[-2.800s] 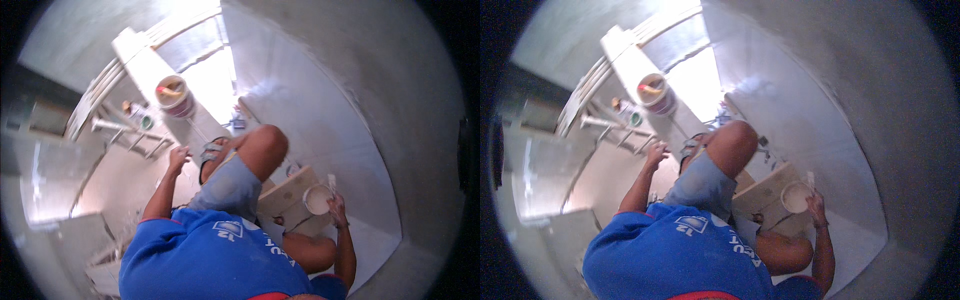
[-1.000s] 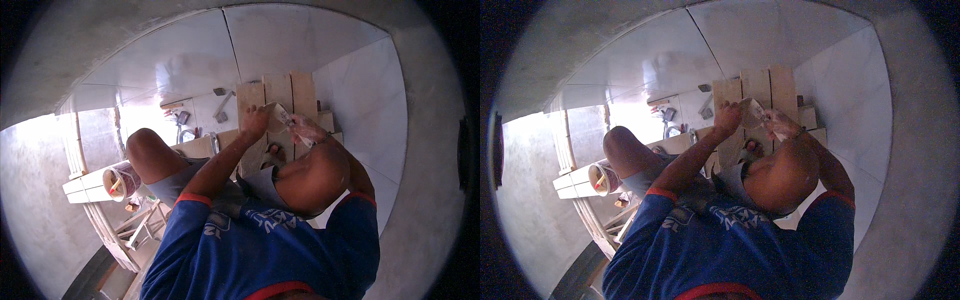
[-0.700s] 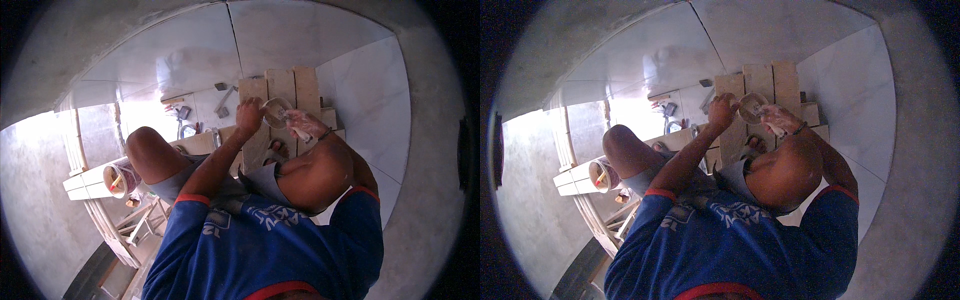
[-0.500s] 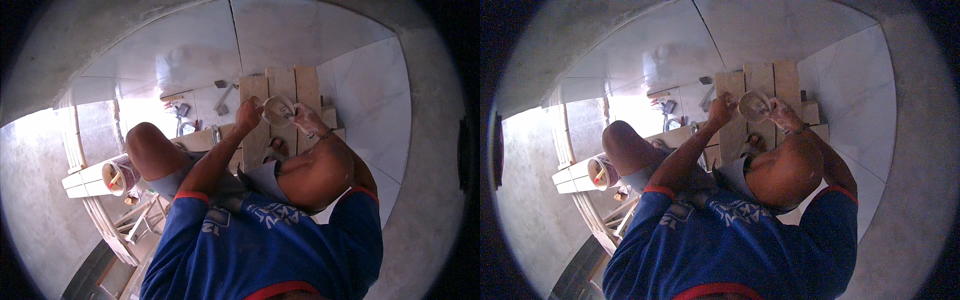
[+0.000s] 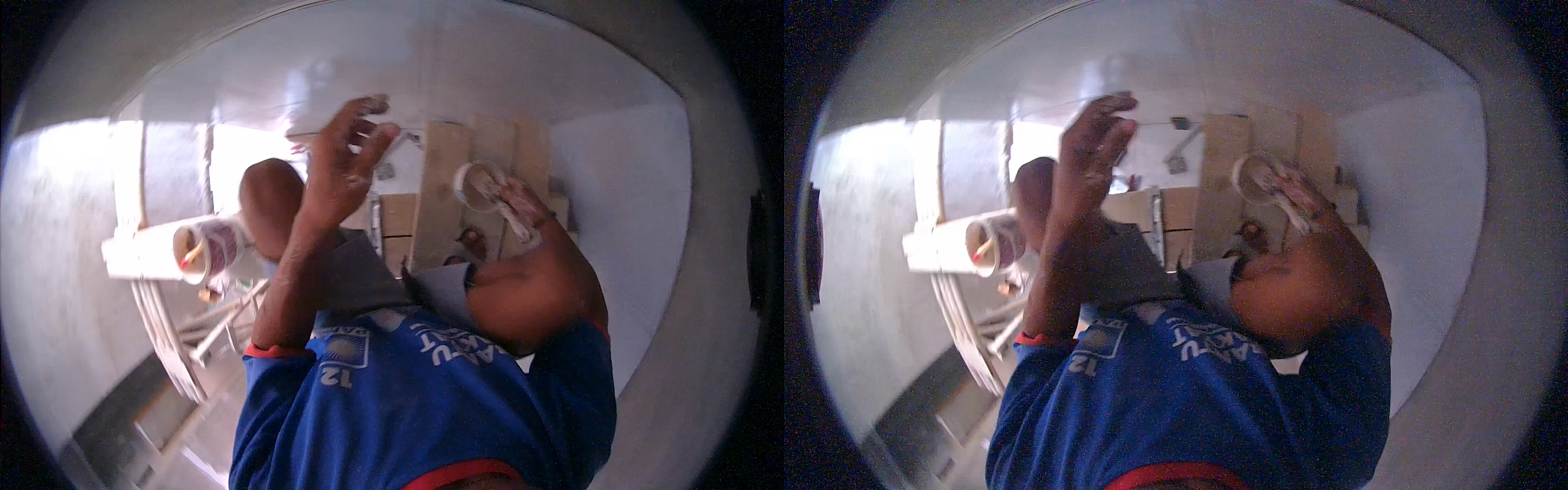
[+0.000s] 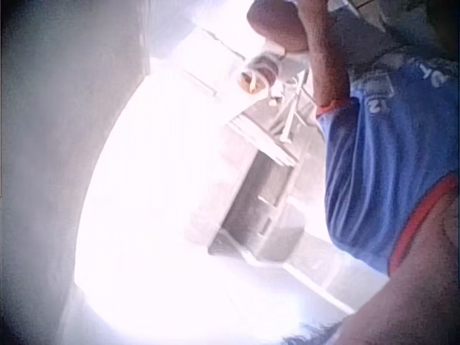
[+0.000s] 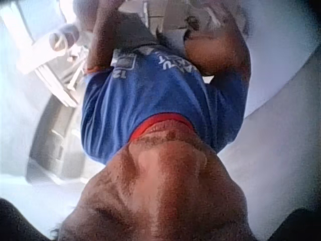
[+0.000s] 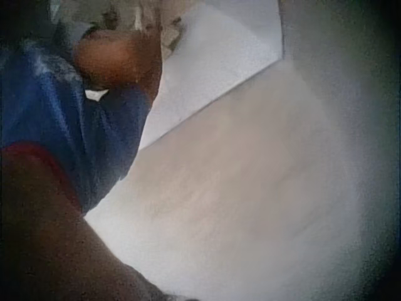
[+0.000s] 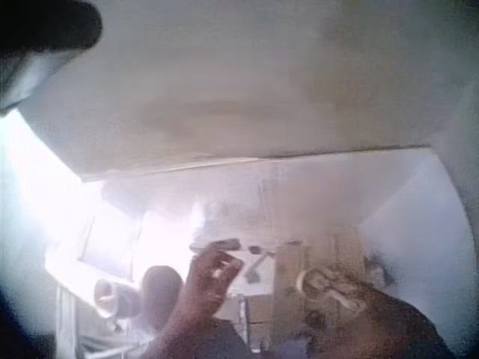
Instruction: The person applies a white plaster substance from a small cup to the gap between wall tiles and the ceiling using a spatula. They then use their hand and a brush to smooth the grout along the joint.
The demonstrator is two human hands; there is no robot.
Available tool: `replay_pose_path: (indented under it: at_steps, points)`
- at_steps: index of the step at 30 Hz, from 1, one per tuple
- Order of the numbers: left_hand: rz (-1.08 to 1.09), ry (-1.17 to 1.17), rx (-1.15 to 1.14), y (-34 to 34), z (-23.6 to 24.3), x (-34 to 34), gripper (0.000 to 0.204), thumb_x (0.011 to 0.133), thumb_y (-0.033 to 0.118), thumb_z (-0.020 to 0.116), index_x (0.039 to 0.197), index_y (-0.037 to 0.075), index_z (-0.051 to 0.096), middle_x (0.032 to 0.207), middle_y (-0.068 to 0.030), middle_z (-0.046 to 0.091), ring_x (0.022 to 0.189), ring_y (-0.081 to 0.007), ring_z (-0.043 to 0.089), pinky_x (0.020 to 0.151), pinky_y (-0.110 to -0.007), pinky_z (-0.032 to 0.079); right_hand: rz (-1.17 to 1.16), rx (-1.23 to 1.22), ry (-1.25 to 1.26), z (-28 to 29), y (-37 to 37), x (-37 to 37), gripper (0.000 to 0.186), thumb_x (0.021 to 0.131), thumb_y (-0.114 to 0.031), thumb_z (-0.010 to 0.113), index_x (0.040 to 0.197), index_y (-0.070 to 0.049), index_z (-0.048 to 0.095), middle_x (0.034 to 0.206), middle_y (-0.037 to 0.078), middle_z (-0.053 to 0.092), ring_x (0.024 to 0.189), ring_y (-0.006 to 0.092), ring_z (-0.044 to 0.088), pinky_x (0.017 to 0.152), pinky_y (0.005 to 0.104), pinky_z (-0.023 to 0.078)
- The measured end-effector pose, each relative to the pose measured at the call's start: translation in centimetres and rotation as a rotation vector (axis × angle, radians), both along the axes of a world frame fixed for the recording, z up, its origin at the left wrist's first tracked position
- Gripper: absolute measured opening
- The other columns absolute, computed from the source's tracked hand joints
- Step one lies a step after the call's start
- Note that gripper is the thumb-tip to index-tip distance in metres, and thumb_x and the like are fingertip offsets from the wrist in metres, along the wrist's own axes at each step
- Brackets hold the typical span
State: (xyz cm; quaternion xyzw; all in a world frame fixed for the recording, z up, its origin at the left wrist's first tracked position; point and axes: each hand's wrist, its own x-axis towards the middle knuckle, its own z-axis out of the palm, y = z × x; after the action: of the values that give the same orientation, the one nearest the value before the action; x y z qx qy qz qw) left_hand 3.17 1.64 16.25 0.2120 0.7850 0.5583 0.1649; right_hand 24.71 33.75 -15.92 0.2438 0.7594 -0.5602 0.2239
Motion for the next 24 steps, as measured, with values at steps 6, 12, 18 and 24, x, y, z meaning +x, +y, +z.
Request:
replay_pose_path:
  at_steps: [6, 12, 18, 24]
  points:
    - [0.672, 0.157, 0.075, -17.6, 2.0, -1.3, 0.035, 0.090, 0.013, 0.060, 0.118, -0.007, 0.053, 0.104, -0.0170, 0.064, 0.090, -0.0181, 0.062, 0.080, -0.029, 0.051, 0.123, 0.113, -0.014, 0.7, 2.1, -1.4, 0.037, 0.088, -0.025, 0.062, 0.114, 0.000, 0.054, 0.096, 0.014, 0.064, 0.077, 0.0211, 0.065, 0.072, 0.0334, 0.053]
    - [1.381, -0.183, -0.012, -36.9, -7.0, 4.4, 0.039, 0.087, 0.015, 0.062, 0.117, -0.008, 0.052, 0.098, -0.0189, 0.065, 0.079, -0.0188, 0.063, 0.070, -0.028, 0.050, 0.236, 0.256, -0.135, 5.4, 5.1, -6.8, 0.032, 0.088, -0.027, 0.062, 0.104, 0.000, 0.062, 0.093, 0.014, 0.065, 0.072, 0.0215, 0.066, 0.072, 0.0335, 0.053]
    - [0.943, 0.458, -1.113, -48.0, -11.7, 2.1, 0.033, 0.080, 0.011, 0.064, 0.111, 0.002, 0.059, 0.107, -0.0157, 0.063, 0.096, -0.0329, 0.058, 0.084, -0.040, 0.046, 0.585, 0.470, -0.018, 17.2, -3.7, -17.8, 0.040, 0.091, -0.038, 0.057, 0.088, 0.001, 0.065, 0.069, 0.006, 0.058, 0.042, 0.0130, 0.050, 0.045, 0.0285, 0.046]
    - [0.241, 0.407, -1.649, -56.3, -16.8, -4.1, 0.022, 0.083, 0.014, 0.053, 0.102, 0.008, 0.062, 0.104, -0.0095, 0.059, 0.108, -0.0258, 0.050, 0.091, -0.039, 0.040, 0.781, 0.290, 0.049, 21.2, -13.3, -27.0, 0.048, 0.090, -0.025, 0.058, 0.131, -0.002, 0.047, 0.073, 0.009, 0.058, 0.053, 0.0145, 0.055, 0.053, 0.0296, 0.049]
